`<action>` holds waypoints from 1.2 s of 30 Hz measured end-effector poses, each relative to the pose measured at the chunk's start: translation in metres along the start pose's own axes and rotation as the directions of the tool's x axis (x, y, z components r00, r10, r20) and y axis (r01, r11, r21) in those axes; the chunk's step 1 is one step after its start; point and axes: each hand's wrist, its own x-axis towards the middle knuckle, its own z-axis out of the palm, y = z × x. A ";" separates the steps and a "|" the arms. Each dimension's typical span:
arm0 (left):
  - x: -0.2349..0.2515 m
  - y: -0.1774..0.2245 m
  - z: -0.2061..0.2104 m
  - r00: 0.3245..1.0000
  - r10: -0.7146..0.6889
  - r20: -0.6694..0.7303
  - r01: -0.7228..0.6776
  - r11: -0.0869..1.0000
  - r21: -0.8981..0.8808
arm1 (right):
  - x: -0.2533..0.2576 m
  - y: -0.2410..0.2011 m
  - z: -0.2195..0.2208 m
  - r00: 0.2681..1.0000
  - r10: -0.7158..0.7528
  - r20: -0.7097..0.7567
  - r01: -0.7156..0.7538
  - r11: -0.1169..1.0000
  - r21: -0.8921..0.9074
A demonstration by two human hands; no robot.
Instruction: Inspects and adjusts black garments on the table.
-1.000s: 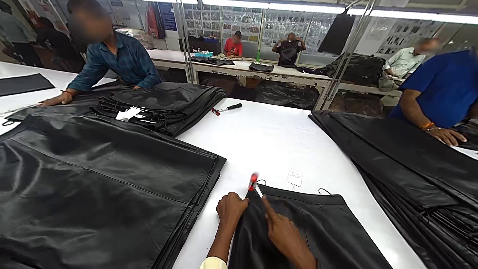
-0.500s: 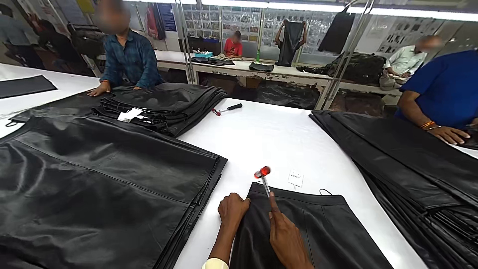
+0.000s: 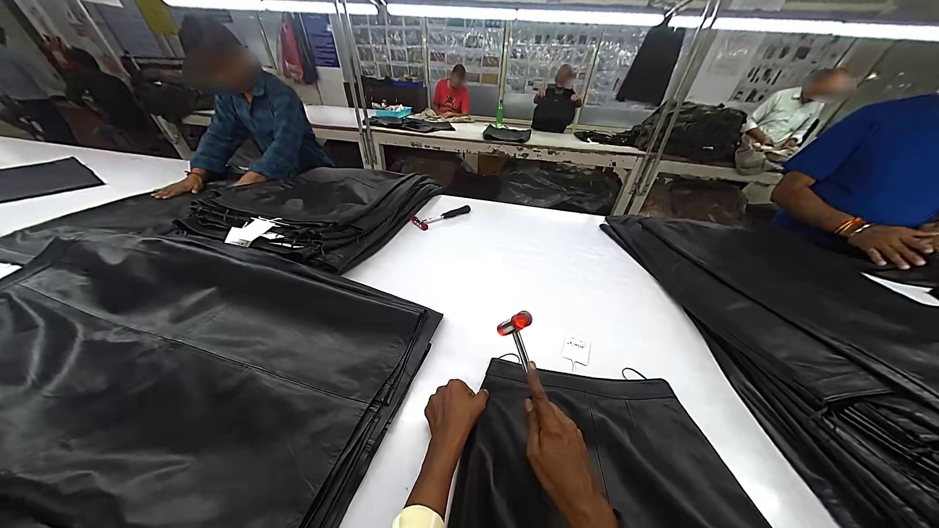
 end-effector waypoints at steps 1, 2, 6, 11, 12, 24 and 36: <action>-0.001 0.001 0.001 1.000 -0.003 0.002 0.003 1.000 -0.002 | 0.002 0.004 0.005 0.997 0.027 0.066 -0.024 0.999 -0.044; -0.002 0.001 0.001 1.000 0.001 0.005 -0.001 1.000 -0.007 | 0.007 0.007 0.004 0.959 0.107 0.263 -0.089 0.993 -0.080; 0.001 0.001 -0.002 1.000 0.010 0.006 -0.010 1.000 -0.005 | 0.025 0.004 -0.009 0.956 0.110 0.271 -0.124 0.992 0.036; -0.002 0.001 0.002 1.000 0.003 0.005 -0.003 1.000 0.011 | 0.029 0.014 -0.006 0.868 0.206 0.453 -0.188 0.978 -0.085; -0.001 0.000 0.002 1.000 0.007 0.009 -0.007 1.000 0.014 | 0.031 0.016 -0.014 0.871 0.205 0.446 -0.203 0.978 -0.053; -0.001 0.003 0.003 1.000 -0.014 -0.023 0.014 1.000 0.007 | -0.020 0.006 -0.006 0.997 0.023 0.079 -0.018 0.998 -0.060; -0.002 0.005 0.009 0.999 0.024 -0.030 -0.023 0.999 0.022 | -0.001 0.015 -0.029 0.829 0.133 0.543 -0.145 0.989 -0.020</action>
